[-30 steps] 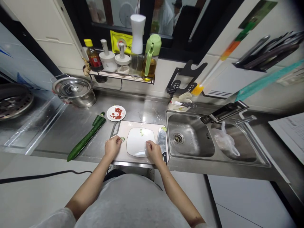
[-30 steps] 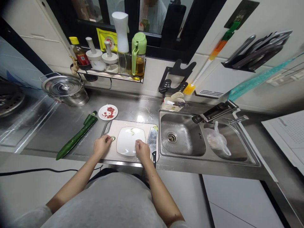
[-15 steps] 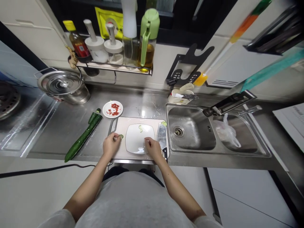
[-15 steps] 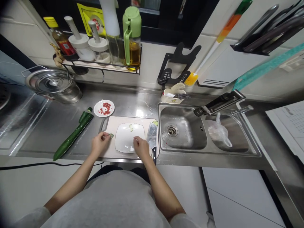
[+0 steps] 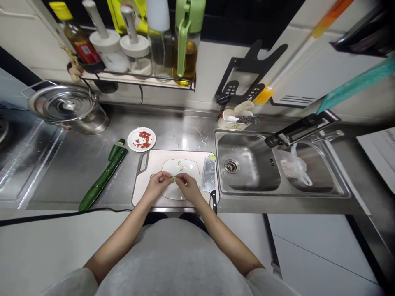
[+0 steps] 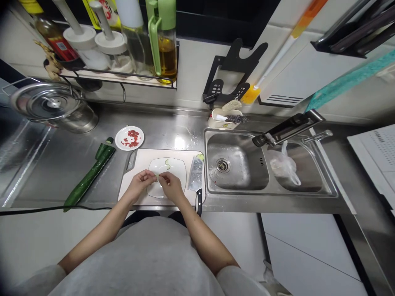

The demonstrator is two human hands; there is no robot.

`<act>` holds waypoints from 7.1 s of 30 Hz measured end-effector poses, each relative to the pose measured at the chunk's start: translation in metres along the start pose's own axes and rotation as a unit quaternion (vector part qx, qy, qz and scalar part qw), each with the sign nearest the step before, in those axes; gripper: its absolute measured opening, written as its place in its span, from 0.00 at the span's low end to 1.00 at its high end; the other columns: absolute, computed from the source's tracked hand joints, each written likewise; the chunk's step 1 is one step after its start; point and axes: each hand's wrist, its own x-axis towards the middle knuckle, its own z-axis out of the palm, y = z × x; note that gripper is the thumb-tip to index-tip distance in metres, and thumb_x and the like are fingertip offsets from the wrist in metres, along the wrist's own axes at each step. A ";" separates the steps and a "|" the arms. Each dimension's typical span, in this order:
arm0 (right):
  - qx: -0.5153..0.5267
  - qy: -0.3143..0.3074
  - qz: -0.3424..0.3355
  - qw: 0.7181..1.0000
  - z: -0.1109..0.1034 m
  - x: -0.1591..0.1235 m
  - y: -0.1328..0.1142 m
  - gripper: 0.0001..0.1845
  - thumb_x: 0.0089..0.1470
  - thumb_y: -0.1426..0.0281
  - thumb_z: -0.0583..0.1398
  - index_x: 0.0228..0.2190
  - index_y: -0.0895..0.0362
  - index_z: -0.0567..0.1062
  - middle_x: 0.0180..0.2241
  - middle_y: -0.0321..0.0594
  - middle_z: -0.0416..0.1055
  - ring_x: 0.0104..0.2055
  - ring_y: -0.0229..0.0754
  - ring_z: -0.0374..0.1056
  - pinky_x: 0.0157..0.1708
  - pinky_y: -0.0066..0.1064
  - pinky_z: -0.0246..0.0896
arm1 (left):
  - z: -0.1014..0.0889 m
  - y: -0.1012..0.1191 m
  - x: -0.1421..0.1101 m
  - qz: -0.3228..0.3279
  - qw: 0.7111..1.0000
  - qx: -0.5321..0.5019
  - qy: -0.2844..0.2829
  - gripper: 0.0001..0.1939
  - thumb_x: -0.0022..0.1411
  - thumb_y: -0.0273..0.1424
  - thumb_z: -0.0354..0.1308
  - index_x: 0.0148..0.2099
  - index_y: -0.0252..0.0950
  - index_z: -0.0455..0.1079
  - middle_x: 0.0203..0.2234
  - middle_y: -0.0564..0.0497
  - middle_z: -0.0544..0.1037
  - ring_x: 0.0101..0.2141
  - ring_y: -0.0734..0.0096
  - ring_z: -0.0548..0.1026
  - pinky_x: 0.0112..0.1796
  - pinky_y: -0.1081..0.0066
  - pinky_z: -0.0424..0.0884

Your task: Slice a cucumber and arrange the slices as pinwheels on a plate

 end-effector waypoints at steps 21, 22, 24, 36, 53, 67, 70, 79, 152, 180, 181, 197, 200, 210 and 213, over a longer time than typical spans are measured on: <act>0.218 -0.069 0.234 0.945 -0.008 0.001 -0.027 0.07 0.40 0.66 0.59 0.20 0.56 0.67 0.15 0.30 0.61 0.17 0.31 0.54 0.16 0.24 0.40 | -0.012 0.019 -0.008 0.202 0.917 0.339 -0.055 0.09 0.60 0.36 0.55 0.35 0.38 0.73 0.31 0.50 0.77 0.31 0.70 0.71 0.37 0.69 0.67; 0.227 -0.071 0.244 0.940 -0.008 0.001 -0.027 0.07 0.39 0.66 0.58 0.20 0.57 0.67 0.15 0.30 0.61 0.16 0.30 0.54 0.16 0.24 0.39 | -0.013 0.018 -0.008 0.215 0.908 0.355 -0.059 0.09 0.60 0.36 0.55 0.35 0.38 0.74 0.32 0.49 0.77 0.32 0.69 0.71 0.39 0.69 0.67; 0.244 -0.072 0.264 0.930 -0.008 0.000 -0.027 0.07 0.39 0.66 0.58 0.20 0.57 0.67 0.15 0.31 0.61 0.16 0.30 0.53 0.16 0.23 0.39 | -0.014 0.017 -0.010 0.241 0.892 0.378 -0.062 0.09 0.62 0.35 0.53 0.36 0.39 0.74 0.34 0.48 0.77 0.36 0.67 0.72 0.41 0.67 0.67; 0.253 -0.074 0.274 0.925 -0.006 -0.003 -0.021 0.05 0.40 0.68 0.57 0.21 0.57 0.68 0.16 0.33 0.64 0.17 0.32 0.58 0.16 0.24 0.39 | -0.003 0.004 -0.019 0.199 0.924 0.325 -0.016 0.08 0.60 0.37 0.55 0.34 0.39 0.73 0.27 0.51 0.77 0.31 0.69 0.72 0.37 0.68 0.66; 0.012 -0.115 0.072 0.991 -0.032 0.026 0.004 0.08 0.44 0.66 0.61 0.22 0.58 0.71 0.18 0.32 0.68 0.22 0.33 0.63 0.25 0.25 0.58 | 0.005 -0.009 0.007 -0.071 0.991 -0.079 -0.080 0.24 0.43 0.37 0.70 0.43 0.37 0.70 0.22 0.58 0.69 0.23 0.80 0.66 0.26 0.77 0.58; -0.200 -0.041 -0.014 0.979 -0.040 0.094 0.023 0.02 0.45 0.75 0.59 0.25 0.58 0.73 0.22 0.32 0.70 0.24 0.33 0.64 0.28 0.23 0.57 | 0.029 -0.012 0.069 0.071 0.944 0.314 0.074 0.06 0.53 0.31 0.60 0.36 0.40 0.74 0.29 0.54 0.78 0.32 0.71 0.74 0.37 0.70 0.64; -0.256 -0.043 -0.038 0.965 -0.039 0.096 0.020 0.05 0.47 0.75 0.58 0.27 0.58 0.74 0.25 0.34 0.72 0.28 0.35 0.65 0.31 0.24 0.56 | 0.033 -0.006 0.070 0.065 0.912 0.396 0.082 0.06 0.55 0.32 0.58 0.36 0.42 0.74 0.32 0.54 0.80 0.37 0.67 0.75 0.44 0.65 0.60; -0.339 -0.064 -0.044 0.938 -0.033 0.098 0.018 0.07 0.52 0.77 0.56 0.30 0.57 0.74 0.27 0.37 0.73 0.30 0.37 0.65 0.31 0.24 0.52 | 0.034 0.001 0.072 0.040 0.877 0.472 0.080 0.07 0.56 0.33 0.54 0.36 0.43 0.74 0.33 0.53 0.81 0.39 0.62 0.75 0.45 0.62 0.53; -0.484 -0.038 0.070 0.871 -0.027 0.067 0.007 0.11 0.64 0.62 0.52 0.42 0.54 0.69 0.41 0.45 0.74 0.45 0.45 0.68 0.38 0.31 0.56 | 0.037 0.003 0.078 0.053 0.844 0.528 0.079 0.09 0.58 0.38 0.57 0.34 0.42 0.76 0.38 0.48 0.77 0.43 0.57 0.72 0.44 0.59 0.52; -0.366 0.092 0.030 0.926 -0.056 0.011 0.011 0.12 0.61 0.63 0.53 0.35 0.55 0.75 0.29 0.38 0.73 0.31 0.40 0.64 0.30 0.28 0.45 | -0.056 -0.005 0.035 0.076 0.878 0.435 0.184 0.13 0.58 0.42 0.56 0.40 0.42 0.76 0.35 0.51 0.78 0.38 0.64 0.74 0.42 0.66 0.62; -0.361 0.095 0.029 0.927 -0.057 0.008 0.012 0.12 0.61 0.64 0.53 0.35 0.55 0.75 0.29 0.38 0.73 0.31 0.40 0.64 0.30 0.28 0.45 | -0.064 -0.008 0.030 0.073 0.869 0.452 0.185 0.14 0.58 0.42 0.56 0.41 0.42 0.76 0.36 0.50 0.78 0.39 0.63 0.74 0.42 0.66 0.63; -0.300 0.101 0.019 0.948 -0.057 -0.019 0.020 0.13 0.59 0.64 0.53 0.33 0.55 0.76 0.25 0.37 0.71 0.28 0.40 0.64 0.29 0.28 0.50 | -0.071 -0.037 0.000 0.040 0.824 0.540 0.166 0.17 0.61 0.44 0.52 0.45 0.41 0.75 0.42 0.46 0.78 0.41 0.58 0.74 0.35 0.67 0.64; -0.302 0.097 0.021 0.948 -0.057 -0.021 0.022 0.13 0.59 0.64 0.53 0.33 0.55 0.76 0.25 0.37 0.71 0.28 0.40 0.64 0.29 0.28 0.49 | -0.070 -0.035 0.000 0.050 0.806 0.565 0.168 0.16 0.61 0.42 0.52 0.42 0.41 0.77 0.40 0.45 0.79 0.41 0.56 0.74 0.36 0.66 0.63; -0.278 0.100 0.006 0.955 -0.052 -0.025 0.020 0.12 0.57 0.64 0.54 0.30 0.56 0.75 0.20 0.34 0.65 0.25 0.38 0.60 0.28 0.27 0.48 | -0.064 -0.032 0.001 0.027 0.954 0.244 0.173 0.19 0.48 0.48 0.62 0.33 0.37 0.74 0.23 0.51 0.76 0.26 0.69 0.71 0.29 0.72 0.62; -0.234 0.091 -0.013 0.968 -0.044 -0.024 0.010 0.12 0.56 0.64 0.55 0.29 0.56 0.75 0.20 0.33 0.64 0.25 0.37 0.60 0.28 0.27 0.50 | -0.055 -0.022 0.000 0.006 0.989 0.086 0.119 0.22 0.41 0.48 0.66 0.32 0.35 0.72 0.21 0.52 0.75 0.23 0.74 0.68 0.26 0.74 0.61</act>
